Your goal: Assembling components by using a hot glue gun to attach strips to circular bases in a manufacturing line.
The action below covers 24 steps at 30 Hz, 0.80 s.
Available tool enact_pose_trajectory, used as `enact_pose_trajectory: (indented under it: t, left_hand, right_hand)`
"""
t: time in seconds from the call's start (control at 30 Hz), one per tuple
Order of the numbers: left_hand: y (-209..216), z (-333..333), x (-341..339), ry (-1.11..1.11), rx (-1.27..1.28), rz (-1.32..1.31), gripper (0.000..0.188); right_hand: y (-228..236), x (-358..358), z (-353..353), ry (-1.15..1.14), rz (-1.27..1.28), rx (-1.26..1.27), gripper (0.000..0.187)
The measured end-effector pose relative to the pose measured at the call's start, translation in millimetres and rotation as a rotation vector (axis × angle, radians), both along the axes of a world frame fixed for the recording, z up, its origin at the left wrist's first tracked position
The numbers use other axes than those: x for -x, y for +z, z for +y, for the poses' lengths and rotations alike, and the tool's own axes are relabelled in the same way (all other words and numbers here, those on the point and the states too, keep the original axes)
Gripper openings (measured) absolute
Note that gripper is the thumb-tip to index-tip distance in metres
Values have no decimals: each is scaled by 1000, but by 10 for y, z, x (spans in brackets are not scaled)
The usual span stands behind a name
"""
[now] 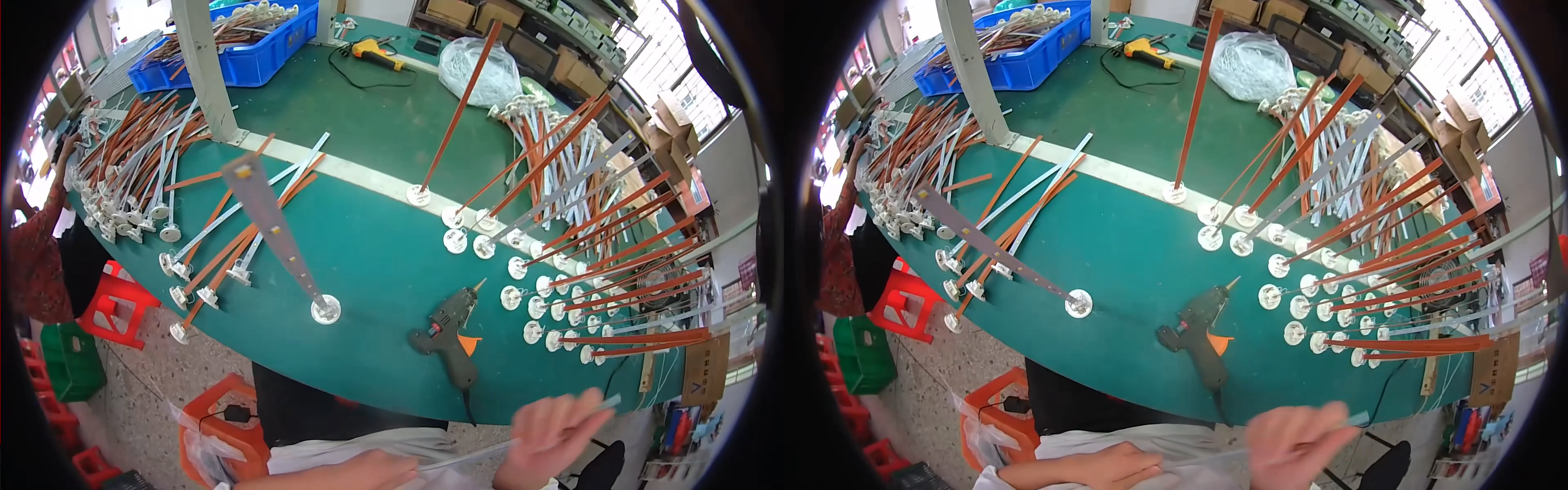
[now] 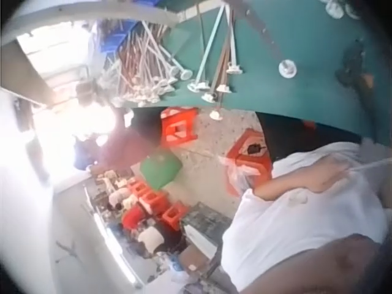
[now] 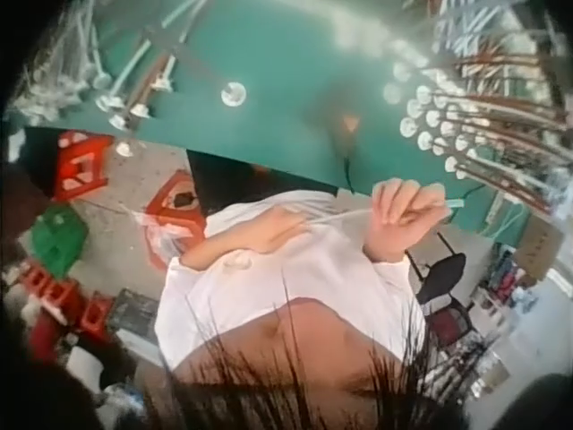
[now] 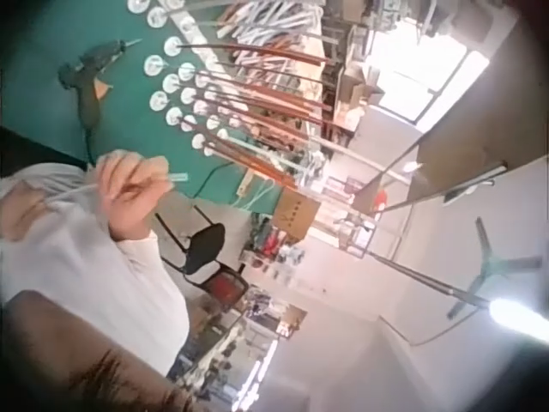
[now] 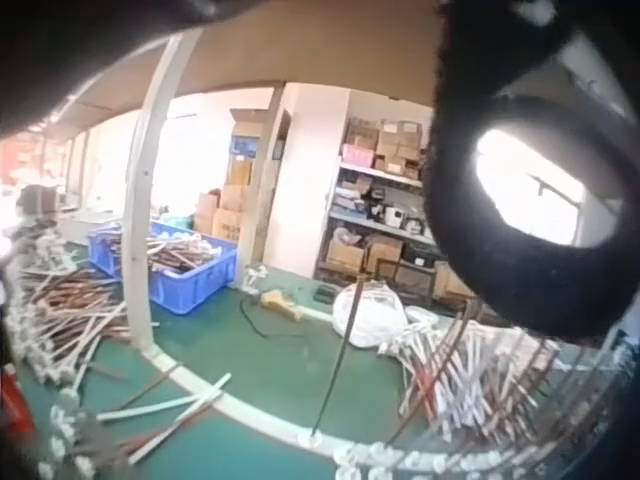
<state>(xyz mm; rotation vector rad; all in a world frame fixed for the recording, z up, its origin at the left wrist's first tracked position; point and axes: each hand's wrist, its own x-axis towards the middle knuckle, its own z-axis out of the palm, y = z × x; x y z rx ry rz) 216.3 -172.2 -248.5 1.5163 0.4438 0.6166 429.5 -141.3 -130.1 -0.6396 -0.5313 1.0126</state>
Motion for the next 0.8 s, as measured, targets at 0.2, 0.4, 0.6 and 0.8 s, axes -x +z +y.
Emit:
enact_pose_trajectory:
  t: [0.2,0.4,0.6,0.8]
  left_hand:
    - [-3,217,60,-99,-331,314,36]
    - [507,436,10,567,-359,90,27]
    - [362,385,159,775,-77,-341,34]
    - [326,338,366,662,353,-157,31]
  right_hand:
    - [-790,179,-235,390,-442,75,21]
    - [-726,351,-45,404,-1316,-196,12]
    - [-558,168,194,361,-1488,-105,27]
    - [-569,40,513,-75,-1861,474,51]
